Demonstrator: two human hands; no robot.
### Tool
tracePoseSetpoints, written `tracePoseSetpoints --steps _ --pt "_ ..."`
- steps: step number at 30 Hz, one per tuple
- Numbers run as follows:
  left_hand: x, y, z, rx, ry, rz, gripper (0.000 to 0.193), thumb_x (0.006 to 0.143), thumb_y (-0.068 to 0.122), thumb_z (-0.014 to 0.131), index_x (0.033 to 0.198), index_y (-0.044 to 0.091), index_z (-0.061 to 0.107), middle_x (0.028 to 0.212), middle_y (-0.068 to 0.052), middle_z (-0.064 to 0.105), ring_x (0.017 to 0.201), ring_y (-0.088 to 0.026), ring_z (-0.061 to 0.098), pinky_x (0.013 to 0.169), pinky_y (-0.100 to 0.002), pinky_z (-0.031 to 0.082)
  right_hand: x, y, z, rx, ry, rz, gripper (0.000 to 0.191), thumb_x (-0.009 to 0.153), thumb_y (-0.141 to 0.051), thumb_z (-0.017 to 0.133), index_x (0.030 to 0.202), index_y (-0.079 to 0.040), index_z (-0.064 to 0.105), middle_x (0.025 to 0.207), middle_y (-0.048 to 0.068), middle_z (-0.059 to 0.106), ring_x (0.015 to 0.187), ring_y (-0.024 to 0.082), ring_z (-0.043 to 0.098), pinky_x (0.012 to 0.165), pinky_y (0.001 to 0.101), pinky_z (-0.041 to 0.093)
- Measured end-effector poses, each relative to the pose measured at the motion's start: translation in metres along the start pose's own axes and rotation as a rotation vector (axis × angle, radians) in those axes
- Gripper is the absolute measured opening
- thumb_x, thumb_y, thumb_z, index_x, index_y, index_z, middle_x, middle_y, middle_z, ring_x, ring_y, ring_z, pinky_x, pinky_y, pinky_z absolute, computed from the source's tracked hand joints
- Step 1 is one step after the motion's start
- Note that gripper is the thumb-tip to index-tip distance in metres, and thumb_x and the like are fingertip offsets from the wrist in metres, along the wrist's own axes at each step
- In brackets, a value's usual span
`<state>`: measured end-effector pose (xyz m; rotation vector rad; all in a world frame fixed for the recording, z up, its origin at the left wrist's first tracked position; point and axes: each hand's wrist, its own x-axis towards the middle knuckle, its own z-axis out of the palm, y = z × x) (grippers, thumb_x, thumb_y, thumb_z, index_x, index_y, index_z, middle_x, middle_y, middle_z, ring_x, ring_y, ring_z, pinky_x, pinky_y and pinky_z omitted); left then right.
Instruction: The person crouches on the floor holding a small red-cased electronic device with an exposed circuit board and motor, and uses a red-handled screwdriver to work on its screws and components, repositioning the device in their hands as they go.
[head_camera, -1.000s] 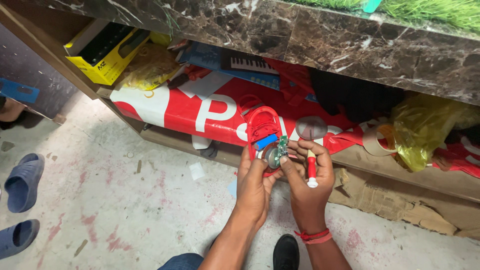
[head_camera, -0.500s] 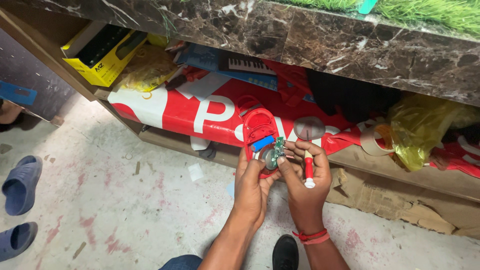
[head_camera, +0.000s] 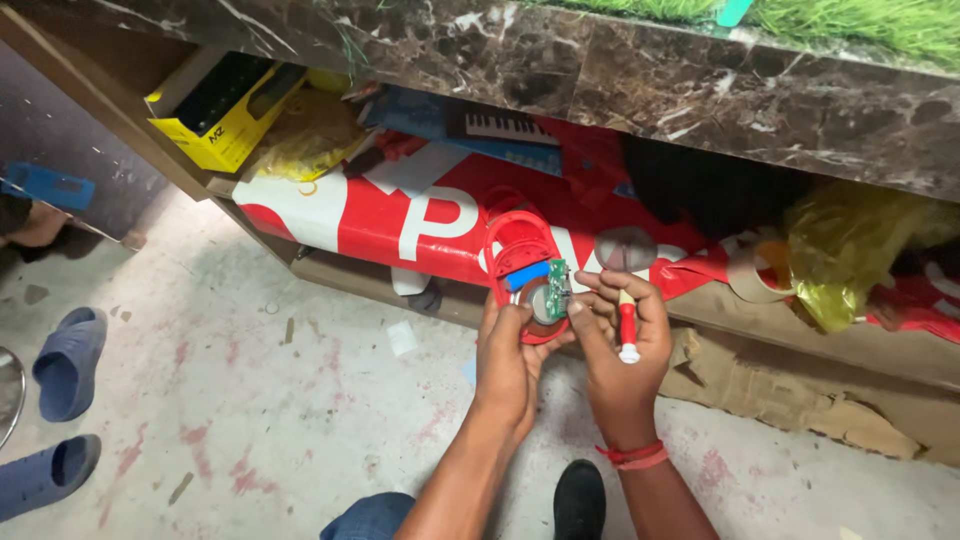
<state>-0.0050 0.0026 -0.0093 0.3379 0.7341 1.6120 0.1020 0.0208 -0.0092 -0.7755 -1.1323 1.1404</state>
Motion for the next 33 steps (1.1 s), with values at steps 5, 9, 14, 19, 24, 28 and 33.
tracePoseSetpoints --steps 5,9,14,19,24,28,33 --pt "0.007 -0.0033 -0.0022 0.0 -0.027 0.001 0.044 0.094 0.015 0.042 0.137 0.008 0.048 0.126 -0.012 0.065 0.107 -0.022 0.069 0.085 -0.039 0.06 0.0049 0.0045 -0.0022 -0.02 -0.027 -0.047 0.037 0.095 0.009 0.064 0.129 0.001 0.05 0.126 0.02 0.066 0.1 0.015 0.067 0.074 0.0298 0.064" --pt "0.0088 -0.0035 -0.001 0.001 -0.03 -0.007 0.044 0.094 0.016 0.042 0.137 0.008 0.048 0.127 -0.012 0.065 0.109 -0.022 0.068 0.085 -0.039 0.06 0.0065 0.0054 -0.004 -0.034 -0.023 -0.035 0.037 0.094 0.008 0.065 0.128 0.001 0.05 0.125 0.019 0.066 0.099 0.015 0.068 0.073 0.0296 0.064" --pt "0.008 -0.0038 -0.0004 0.012 -0.05 -0.016 0.043 0.095 0.018 0.043 0.137 0.008 0.048 0.128 -0.012 0.065 0.109 -0.022 0.069 0.086 -0.039 0.06 0.0085 0.005 -0.0063 -0.077 -0.013 -0.029 0.036 0.094 0.007 0.067 0.126 0.001 0.053 0.124 0.018 0.068 0.099 0.014 0.069 0.074 0.0275 0.062" --pt "0.0105 -0.0054 -0.0015 0.026 -0.042 0.0 0.044 0.094 0.017 0.045 0.137 0.008 0.048 0.129 -0.013 0.063 0.11 -0.022 0.068 0.086 -0.04 0.061 0.0097 0.0071 -0.0074 -0.126 -0.026 -0.047 0.036 0.094 0.006 0.068 0.125 0.0 0.054 0.123 0.016 0.069 0.1 0.013 0.068 0.077 0.026 0.062" --pt "0.0119 -0.0083 -0.0035 0.014 -0.038 -0.014 0.042 0.095 0.018 0.044 0.135 0.008 0.049 0.128 -0.012 0.063 0.111 -0.022 0.068 0.087 -0.041 0.06 0.0102 0.0097 -0.0097 -0.109 -0.017 -0.045 0.036 0.093 0.006 0.069 0.125 0.0 0.054 0.122 0.016 0.069 0.098 0.012 0.068 0.077 0.0258 0.061" --pt "0.0098 -0.009 -0.0028 -0.047 -0.065 -0.009 0.039 0.096 0.019 0.043 0.133 0.006 0.05 0.128 -0.013 0.064 0.112 -0.024 0.068 0.088 -0.043 0.06 0.0097 0.0095 -0.0098 -0.123 -0.013 -0.065 0.037 0.093 0.006 0.07 0.126 0.0 0.055 0.122 0.015 0.07 0.099 0.011 0.067 0.08 0.0244 0.06" --pt "0.0108 -0.0062 0.0005 -0.032 -0.06 -0.033 0.036 0.097 0.02 0.043 0.13 0.008 0.05 0.124 -0.015 0.066 0.11 -0.026 0.069 0.087 -0.043 0.059 0.0086 0.0071 -0.007 -0.11 -0.007 -0.028 0.034 0.092 0.006 0.069 0.124 0.001 0.056 0.119 0.013 0.07 0.096 0.01 0.067 0.077 0.0248 0.06"
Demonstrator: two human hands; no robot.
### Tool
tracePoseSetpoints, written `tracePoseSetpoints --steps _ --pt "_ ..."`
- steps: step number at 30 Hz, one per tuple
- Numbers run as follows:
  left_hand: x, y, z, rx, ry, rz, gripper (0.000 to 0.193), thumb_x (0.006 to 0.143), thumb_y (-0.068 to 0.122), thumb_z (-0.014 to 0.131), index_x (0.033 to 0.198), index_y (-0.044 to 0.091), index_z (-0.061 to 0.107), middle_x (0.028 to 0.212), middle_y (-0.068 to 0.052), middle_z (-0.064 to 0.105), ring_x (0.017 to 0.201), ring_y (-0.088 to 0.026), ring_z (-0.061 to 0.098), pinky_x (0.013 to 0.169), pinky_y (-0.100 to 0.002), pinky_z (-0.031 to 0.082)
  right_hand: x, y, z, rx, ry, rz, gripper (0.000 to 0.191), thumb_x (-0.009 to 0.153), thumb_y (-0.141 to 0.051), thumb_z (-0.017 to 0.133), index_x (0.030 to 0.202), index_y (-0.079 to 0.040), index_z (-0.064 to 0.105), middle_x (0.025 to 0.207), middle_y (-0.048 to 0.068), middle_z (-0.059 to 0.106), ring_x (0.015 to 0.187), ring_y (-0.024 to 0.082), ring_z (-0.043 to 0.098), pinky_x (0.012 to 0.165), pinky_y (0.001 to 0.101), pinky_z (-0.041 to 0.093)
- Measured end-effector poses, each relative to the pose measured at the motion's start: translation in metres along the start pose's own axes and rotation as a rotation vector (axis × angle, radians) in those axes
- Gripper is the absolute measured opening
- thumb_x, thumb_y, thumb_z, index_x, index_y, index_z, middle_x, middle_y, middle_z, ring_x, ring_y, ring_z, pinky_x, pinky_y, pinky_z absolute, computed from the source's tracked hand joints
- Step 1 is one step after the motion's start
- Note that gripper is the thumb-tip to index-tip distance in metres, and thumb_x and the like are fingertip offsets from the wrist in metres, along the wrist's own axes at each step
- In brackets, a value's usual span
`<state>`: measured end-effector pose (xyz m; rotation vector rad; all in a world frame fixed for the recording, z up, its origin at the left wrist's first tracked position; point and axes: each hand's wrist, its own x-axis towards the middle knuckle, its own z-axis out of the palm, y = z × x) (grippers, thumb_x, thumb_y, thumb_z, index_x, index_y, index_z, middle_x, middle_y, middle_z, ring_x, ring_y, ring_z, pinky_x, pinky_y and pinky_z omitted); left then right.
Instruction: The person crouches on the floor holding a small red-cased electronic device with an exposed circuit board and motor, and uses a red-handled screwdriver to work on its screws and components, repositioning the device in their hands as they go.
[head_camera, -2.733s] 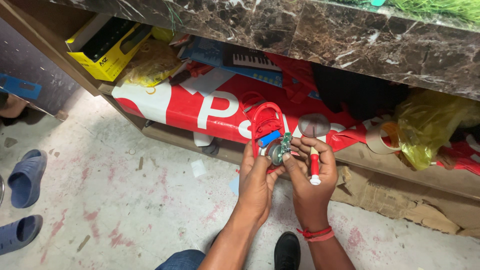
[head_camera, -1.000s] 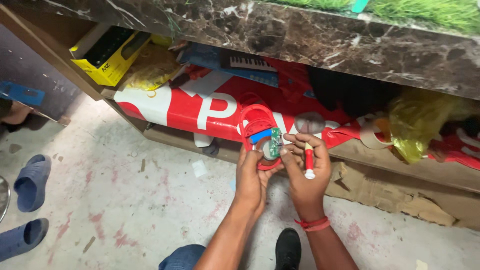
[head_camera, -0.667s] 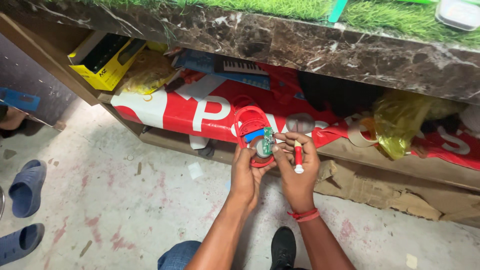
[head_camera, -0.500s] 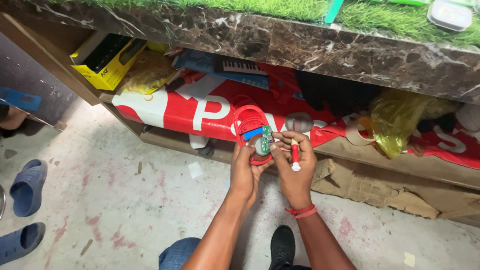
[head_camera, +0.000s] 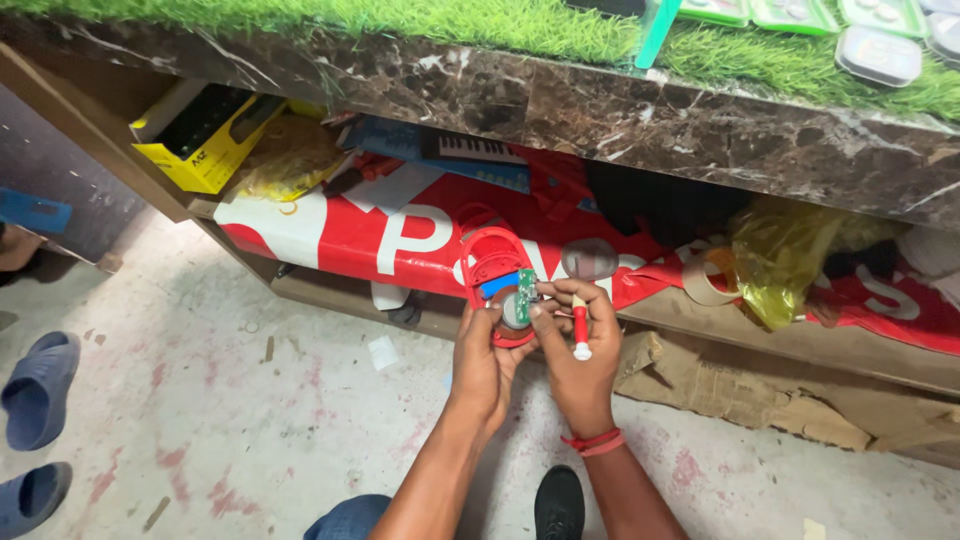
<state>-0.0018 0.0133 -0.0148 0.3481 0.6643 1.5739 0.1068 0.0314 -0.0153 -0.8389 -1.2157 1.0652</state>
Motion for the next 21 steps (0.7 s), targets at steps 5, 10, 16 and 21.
tracePoseSetpoints --steps 5,10,16,21 --pt "-0.004 0.0 0.001 -0.056 0.018 -0.012 0.036 0.097 0.018 0.044 0.13 0.005 0.05 0.122 -0.014 0.067 0.11 -0.025 0.07 0.091 -0.044 0.058 -0.005 -0.003 0.003 0.003 -0.006 -0.041 0.034 0.093 0.006 0.068 0.124 0.001 0.055 0.12 0.013 0.07 0.097 0.01 0.065 0.083 0.0236 0.056" --pt "-0.008 0.004 0.002 -0.099 0.011 -0.024 0.036 0.096 0.019 0.044 0.13 0.006 0.051 0.121 -0.013 0.068 0.106 -0.024 0.071 0.089 -0.044 0.059 -0.003 -0.01 0.006 -0.003 0.049 0.01 0.026 0.098 0.001 0.062 0.124 0.001 0.056 0.119 0.014 0.072 0.095 0.01 0.066 0.082 0.0235 0.056" --pt "-0.008 0.003 0.001 -0.177 0.091 -0.109 0.044 0.098 0.031 0.048 0.13 0.002 0.057 0.118 -0.016 0.07 0.101 -0.024 0.071 0.08 -0.04 0.061 -0.002 -0.016 -0.003 -0.084 0.103 -0.069 0.035 0.11 -0.016 0.044 0.139 0.002 0.052 0.109 0.013 0.073 0.089 0.012 0.065 0.082 0.0256 0.054" --pt "-0.011 0.008 0.004 -0.098 0.073 -0.078 0.044 0.09 0.018 0.054 0.132 0.005 0.054 0.119 -0.014 0.069 0.101 -0.026 0.072 0.08 -0.039 0.061 -0.002 -0.009 -0.01 0.06 0.16 0.014 0.037 0.117 -0.021 0.041 0.124 0.009 0.061 0.092 0.011 0.066 0.086 0.015 0.063 0.083 0.0288 0.054"
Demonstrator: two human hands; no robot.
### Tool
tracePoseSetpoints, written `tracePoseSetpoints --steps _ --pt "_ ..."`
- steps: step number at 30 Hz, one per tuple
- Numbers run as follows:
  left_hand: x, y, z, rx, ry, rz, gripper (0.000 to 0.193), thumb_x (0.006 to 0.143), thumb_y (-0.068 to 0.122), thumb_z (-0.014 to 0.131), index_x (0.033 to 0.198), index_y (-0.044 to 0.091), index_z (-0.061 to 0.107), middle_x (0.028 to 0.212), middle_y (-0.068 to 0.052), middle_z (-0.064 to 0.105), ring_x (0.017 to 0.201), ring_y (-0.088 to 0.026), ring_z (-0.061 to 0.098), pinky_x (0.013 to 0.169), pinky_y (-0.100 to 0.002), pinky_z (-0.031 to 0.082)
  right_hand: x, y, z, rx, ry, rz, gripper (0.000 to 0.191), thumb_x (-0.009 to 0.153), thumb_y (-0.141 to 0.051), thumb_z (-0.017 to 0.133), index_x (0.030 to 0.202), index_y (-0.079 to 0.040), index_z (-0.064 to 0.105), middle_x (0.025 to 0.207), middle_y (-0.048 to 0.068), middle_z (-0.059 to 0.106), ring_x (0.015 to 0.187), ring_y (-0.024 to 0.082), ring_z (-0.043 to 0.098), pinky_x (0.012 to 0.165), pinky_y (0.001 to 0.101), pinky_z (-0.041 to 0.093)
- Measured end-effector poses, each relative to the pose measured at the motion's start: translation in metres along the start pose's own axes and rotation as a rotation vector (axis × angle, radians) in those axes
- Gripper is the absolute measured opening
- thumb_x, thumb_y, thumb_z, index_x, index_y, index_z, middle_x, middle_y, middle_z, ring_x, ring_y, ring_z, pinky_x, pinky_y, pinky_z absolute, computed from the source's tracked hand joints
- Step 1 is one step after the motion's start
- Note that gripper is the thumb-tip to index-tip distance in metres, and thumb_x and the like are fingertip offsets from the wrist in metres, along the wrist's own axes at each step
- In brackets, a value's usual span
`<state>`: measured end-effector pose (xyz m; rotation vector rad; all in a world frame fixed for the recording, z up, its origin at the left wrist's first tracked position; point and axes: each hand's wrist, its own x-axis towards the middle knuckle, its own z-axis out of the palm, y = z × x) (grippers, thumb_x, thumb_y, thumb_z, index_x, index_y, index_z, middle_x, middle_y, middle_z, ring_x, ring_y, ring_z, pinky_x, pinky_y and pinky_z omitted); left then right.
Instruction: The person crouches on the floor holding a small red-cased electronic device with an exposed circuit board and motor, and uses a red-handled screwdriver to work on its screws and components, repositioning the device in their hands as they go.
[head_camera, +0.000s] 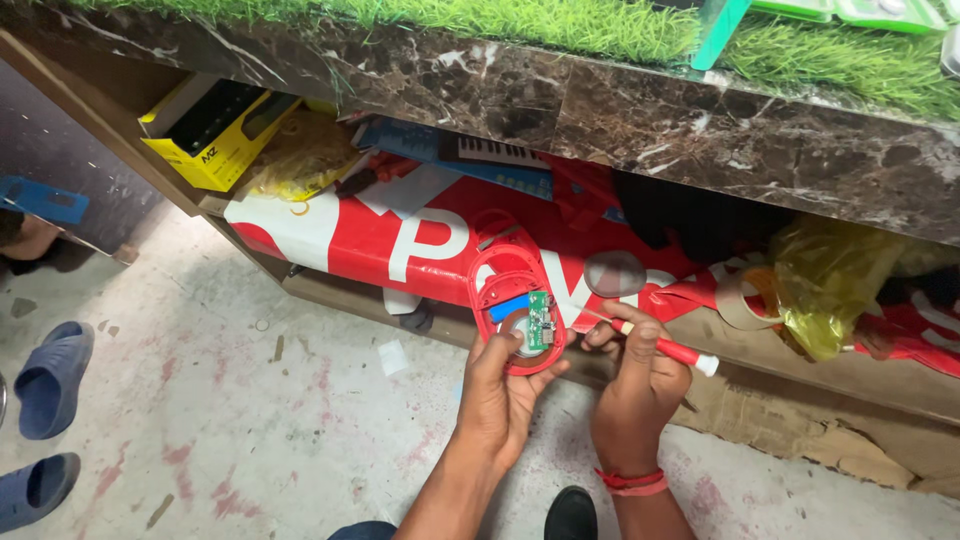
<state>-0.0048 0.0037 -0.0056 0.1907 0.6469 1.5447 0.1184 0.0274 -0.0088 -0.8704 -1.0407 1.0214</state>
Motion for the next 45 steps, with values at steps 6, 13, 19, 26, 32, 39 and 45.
tracePoseSetpoints --steps 6,13,19,26,32,39,45 --pt "-0.003 0.001 0.005 0.026 -0.007 0.013 0.047 0.086 0.005 0.057 0.133 0.003 0.054 0.117 -0.014 0.069 0.099 -0.023 0.072 0.08 -0.039 0.062 0.005 0.005 -0.002 0.338 -0.039 0.082 0.011 0.108 -0.007 0.048 0.111 0.002 0.054 0.088 0.012 0.064 0.082 0.02 0.065 0.082 0.0349 0.058" --pt "-0.002 -0.002 0.004 0.05 -0.004 0.028 0.045 0.085 -0.001 0.058 0.129 0.003 0.055 0.109 -0.012 0.071 0.096 -0.02 0.071 0.081 -0.036 0.062 0.003 0.004 -0.003 0.259 -0.15 0.048 0.008 0.1 0.007 0.054 0.105 0.001 0.053 0.094 0.016 0.07 0.092 0.024 0.071 0.093 0.0399 0.059" --pt "0.001 -0.006 0.004 0.088 0.0 0.061 0.044 0.084 -0.003 0.059 0.127 0.006 0.055 0.103 -0.008 0.07 0.09 -0.017 0.069 0.078 -0.033 0.061 -0.001 0.008 -0.009 0.166 -0.21 0.007 0.007 0.099 0.006 0.056 0.098 0.0 0.052 0.09 0.013 0.069 0.099 0.024 0.074 0.096 0.0392 0.059" --pt "-0.002 -0.003 0.007 0.102 0.004 0.08 0.043 0.087 0.0 0.061 0.129 0.007 0.054 0.106 -0.007 0.068 0.094 -0.018 0.069 0.081 -0.035 0.061 -0.002 0.008 -0.009 0.125 -0.237 -0.032 0.011 0.1 0.007 0.059 0.097 -0.001 0.051 0.092 0.014 0.068 0.104 0.027 0.072 0.096 0.0398 0.06" --pt "-0.005 0.0 0.011 0.079 -0.026 0.108 0.045 0.088 0.0 0.061 0.131 0.009 0.053 0.112 -0.006 0.067 0.1 -0.018 0.068 0.084 -0.038 0.061 -0.001 0.003 -0.006 0.092 -0.262 -0.016 0.013 0.097 0.008 0.059 0.095 -0.002 0.051 0.094 0.015 0.07 0.109 0.028 0.072 0.092 0.0388 0.06" --pt "-0.003 0.001 0.009 0.1 -0.02 0.11 0.044 0.088 -0.002 0.06 0.13 0.008 0.053 0.109 -0.007 0.066 0.093 -0.018 0.068 0.082 -0.037 0.061 -0.002 0.001 -0.006 0.111 -0.284 -0.009 0.014 0.097 0.009 0.06 0.096 -0.003 0.052 0.097 0.015 0.073 0.108 0.027 0.073 0.096 0.0381 0.059" --pt "-0.002 0.0 0.008 0.114 -0.018 0.115 0.042 0.088 -0.004 0.058 0.129 0.005 0.053 0.107 -0.009 0.067 0.09 -0.017 0.069 0.081 -0.035 0.061 -0.003 0.003 -0.005 0.103 -0.258 0.011 0.014 0.099 0.007 0.062 0.096 -0.003 0.052 0.099 0.017 0.073 0.104 0.022 0.072 0.096 0.0359 0.058"
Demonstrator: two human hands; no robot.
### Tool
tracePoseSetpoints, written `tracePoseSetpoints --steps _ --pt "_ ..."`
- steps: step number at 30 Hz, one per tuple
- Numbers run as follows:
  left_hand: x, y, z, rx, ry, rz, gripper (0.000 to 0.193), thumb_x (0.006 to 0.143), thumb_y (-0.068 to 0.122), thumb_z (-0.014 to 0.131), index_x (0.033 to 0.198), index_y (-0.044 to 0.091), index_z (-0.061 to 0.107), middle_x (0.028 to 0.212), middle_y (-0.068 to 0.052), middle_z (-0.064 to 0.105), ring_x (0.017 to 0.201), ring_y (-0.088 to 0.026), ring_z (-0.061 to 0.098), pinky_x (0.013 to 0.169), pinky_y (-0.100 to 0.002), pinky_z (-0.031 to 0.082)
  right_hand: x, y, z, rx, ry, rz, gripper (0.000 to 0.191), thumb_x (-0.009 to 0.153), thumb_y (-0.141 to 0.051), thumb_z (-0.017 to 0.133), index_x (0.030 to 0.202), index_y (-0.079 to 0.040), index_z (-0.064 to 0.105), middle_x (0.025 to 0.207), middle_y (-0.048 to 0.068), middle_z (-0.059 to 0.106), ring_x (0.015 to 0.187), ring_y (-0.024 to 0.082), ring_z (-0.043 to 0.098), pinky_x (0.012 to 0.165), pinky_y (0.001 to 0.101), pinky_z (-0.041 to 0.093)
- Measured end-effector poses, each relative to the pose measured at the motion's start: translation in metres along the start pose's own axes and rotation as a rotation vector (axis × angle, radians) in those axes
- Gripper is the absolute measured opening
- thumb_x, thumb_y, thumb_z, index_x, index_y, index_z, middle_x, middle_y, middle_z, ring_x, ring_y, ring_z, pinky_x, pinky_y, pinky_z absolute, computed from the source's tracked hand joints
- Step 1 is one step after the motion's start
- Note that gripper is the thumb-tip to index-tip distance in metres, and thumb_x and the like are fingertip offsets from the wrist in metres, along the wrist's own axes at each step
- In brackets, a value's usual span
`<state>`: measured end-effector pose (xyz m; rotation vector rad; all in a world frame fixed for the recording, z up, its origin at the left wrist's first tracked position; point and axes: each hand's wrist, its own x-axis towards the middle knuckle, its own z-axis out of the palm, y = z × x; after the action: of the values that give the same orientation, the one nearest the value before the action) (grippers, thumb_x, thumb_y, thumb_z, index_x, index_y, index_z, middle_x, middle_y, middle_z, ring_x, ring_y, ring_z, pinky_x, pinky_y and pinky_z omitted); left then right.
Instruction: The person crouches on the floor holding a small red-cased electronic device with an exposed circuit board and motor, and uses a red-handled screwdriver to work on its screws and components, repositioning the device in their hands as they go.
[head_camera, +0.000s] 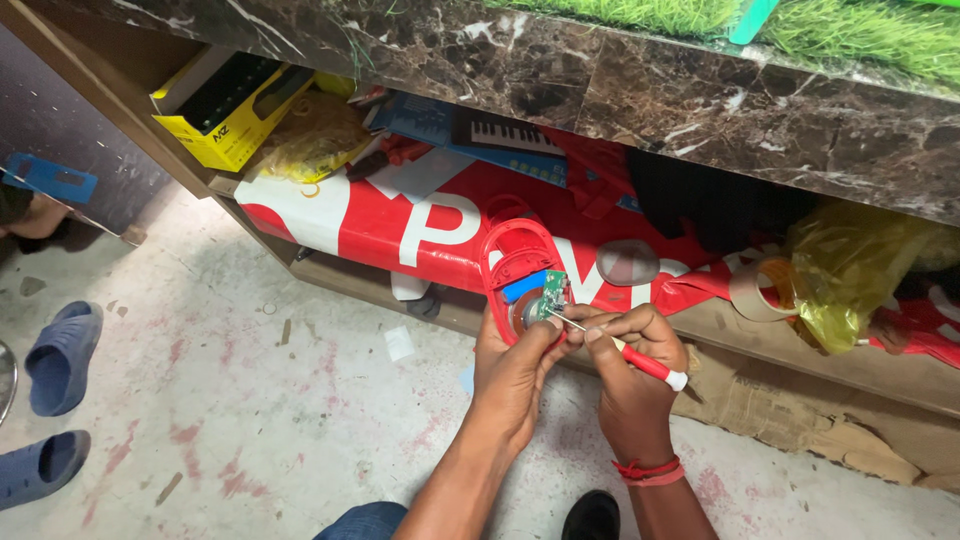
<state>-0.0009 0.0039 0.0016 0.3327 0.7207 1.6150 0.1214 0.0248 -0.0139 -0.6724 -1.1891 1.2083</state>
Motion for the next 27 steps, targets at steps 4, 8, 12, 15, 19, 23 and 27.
tracePoseSetpoints --steps 4,8,12,15,19,23,27 --pt "-0.0003 0.0002 0.0005 0.013 -0.009 0.003 0.044 0.088 -0.004 0.058 0.13 0.006 0.053 0.106 -0.009 0.067 0.089 -0.018 0.069 0.081 -0.034 0.061 0.0005 -0.001 -0.0004 -0.017 0.007 0.023 0.012 0.098 0.005 0.061 0.095 -0.002 0.053 0.106 0.02 0.076 0.097 0.019 0.07 0.093 0.0338 0.057" --pt "-0.0004 -0.0001 0.0008 0.013 -0.01 0.002 0.044 0.088 -0.004 0.058 0.13 0.005 0.052 0.106 -0.01 0.067 0.089 -0.017 0.069 0.08 -0.034 0.06 0.0005 -0.0015 0.0 -0.042 0.002 -0.002 0.013 0.099 0.005 0.062 0.095 -0.002 0.053 0.101 0.02 0.074 0.101 0.02 0.072 0.094 0.034 0.058" --pt "-0.0004 -0.0002 0.0004 0.016 -0.008 -0.002 0.043 0.089 -0.003 0.058 0.13 0.005 0.052 0.105 -0.01 0.068 0.088 -0.017 0.069 0.08 -0.034 0.06 0.0013 -0.0015 0.0005 -0.015 0.008 0.014 0.012 0.098 0.006 0.062 0.094 -0.002 0.053 0.102 0.02 0.075 0.098 0.02 0.071 0.093 0.0342 0.058" --pt "-0.0006 -0.0006 0.0005 0.017 -0.013 0.004 0.043 0.089 -0.003 0.058 0.13 0.006 0.052 0.105 -0.009 0.068 0.088 -0.017 0.069 0.08 -0.033 0.06 0.0012 -0.0014 0.0006 -0.004 0.006 0.011 0.013 0.099 0.006 0.062 0.094 -0.002 0.053 0.1 0.019 0.074 0.101 0.021 0.071 0.095 0.0352 0.059" --pt "-0.0006 -0.0012 0.0004 0.021 -0.013 0.013 0.043 0.089 -0.004 0.058 0.13 0.006 0.052 0.105 -0.009 0.068 0.088 -0.017 0.069 0.081 -0.034 0.06 0.0014 0.0 0.0001 -0.038 0.025 0.013 0.013 0.098 0.007 0.062 0.093 -0.002 0.053 0.098 0.017 0.074 0.103 0.022 0.072 0.094 0.0356 0.059" --pt "-0.0001 -0.0019 -0.0001 0.021 -0.008 0.013 0.043 0.088 -0.004 0.058 0.13 0.006 0.052 0.105 -0.009 0.068 0.087 -0.017 0.07 0.08 -0.033 0.06 0.0008 0.0022 -0.0024 -0.041 0.02 0.015 0.014 0.098 0.007 0.062 0.093 -0.002 0.053 0.094 0.015 0.072 0.106 0.023 0.072 0.096 0.0366 0.059" --pt "-0.0004 -0.002 -0.0007 0.018 -0.01 0.012 0.043 0.089 -0.003 0.059 0.13 0.006 0.053 0.104 -0.011 0.069 0.088 -0.018 0.07 0.08 -0.033 0.06 0.0019 0.0067 -0.0031 -0.024 0.036 0.023 0.014 0.097 0.008 0.062 0.093 -0.002 0.053 0.093 0.015 0.072 0.105 0.024 0.073 0.094 0.0372 0.06"
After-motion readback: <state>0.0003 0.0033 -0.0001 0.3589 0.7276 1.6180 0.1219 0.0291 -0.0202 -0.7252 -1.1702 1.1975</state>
